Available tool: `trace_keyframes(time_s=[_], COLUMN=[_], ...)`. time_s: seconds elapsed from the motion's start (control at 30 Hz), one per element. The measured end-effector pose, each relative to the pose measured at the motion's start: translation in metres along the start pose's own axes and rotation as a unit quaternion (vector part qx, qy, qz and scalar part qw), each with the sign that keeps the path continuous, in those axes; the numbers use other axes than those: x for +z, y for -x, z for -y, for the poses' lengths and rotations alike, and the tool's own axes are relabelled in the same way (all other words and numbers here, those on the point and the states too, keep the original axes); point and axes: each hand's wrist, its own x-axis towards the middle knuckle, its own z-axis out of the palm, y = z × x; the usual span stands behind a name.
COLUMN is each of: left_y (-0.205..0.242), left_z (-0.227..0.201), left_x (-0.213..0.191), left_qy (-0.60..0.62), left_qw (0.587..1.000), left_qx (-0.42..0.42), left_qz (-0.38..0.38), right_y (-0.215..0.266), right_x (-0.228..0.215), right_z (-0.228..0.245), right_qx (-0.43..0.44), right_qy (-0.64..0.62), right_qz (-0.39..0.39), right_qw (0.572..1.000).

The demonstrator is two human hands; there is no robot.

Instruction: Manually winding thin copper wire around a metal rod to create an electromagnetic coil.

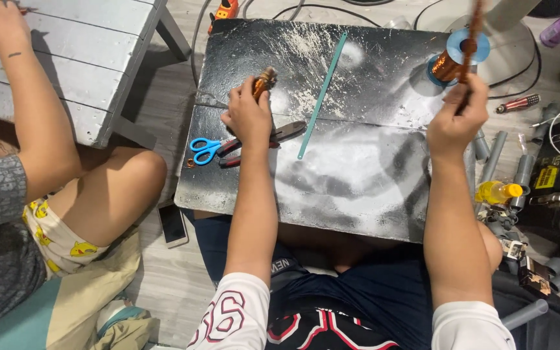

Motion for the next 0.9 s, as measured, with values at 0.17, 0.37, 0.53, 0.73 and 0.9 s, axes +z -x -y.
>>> trace_keyframes(time_s=[0.17,0.37,0.53,0.73,0.9], left_y=[0.003,-0.001,0.031,0.079,0.095], left_z=[0.008,0.017,-0.036,-0.057,-0.065], left_x=[0.009,0.023,0.001,0.047,0.053], left_qy=[-0.008,-0.027,0.033,0.165,0.135], left_qw=[0.999,0.996,0.983,0.873,0.851], left_qx=[0.026,0.047,0.146,0.458,0.495], left_qz=[-0.039,-0.071,-0.105,0.002,0.106], right_y=[0.003,0.004,0.005,0.022,0.026], right_x=[0.005,0.007,0.013,0.033,0.039], right_z=[-0.003,-0.002,0.010,0.024,0.047], right_qx=[-0.084,-0.075,-0.097,-0.124,-0.112], right_qy=[0.039,-0.006,-0.007,-0.012,-0.051], right_qz=[0.027,0.004,-0.013,0.060,0.115], right_qw=[0.995,0.997,0.995,0.990,0.986])
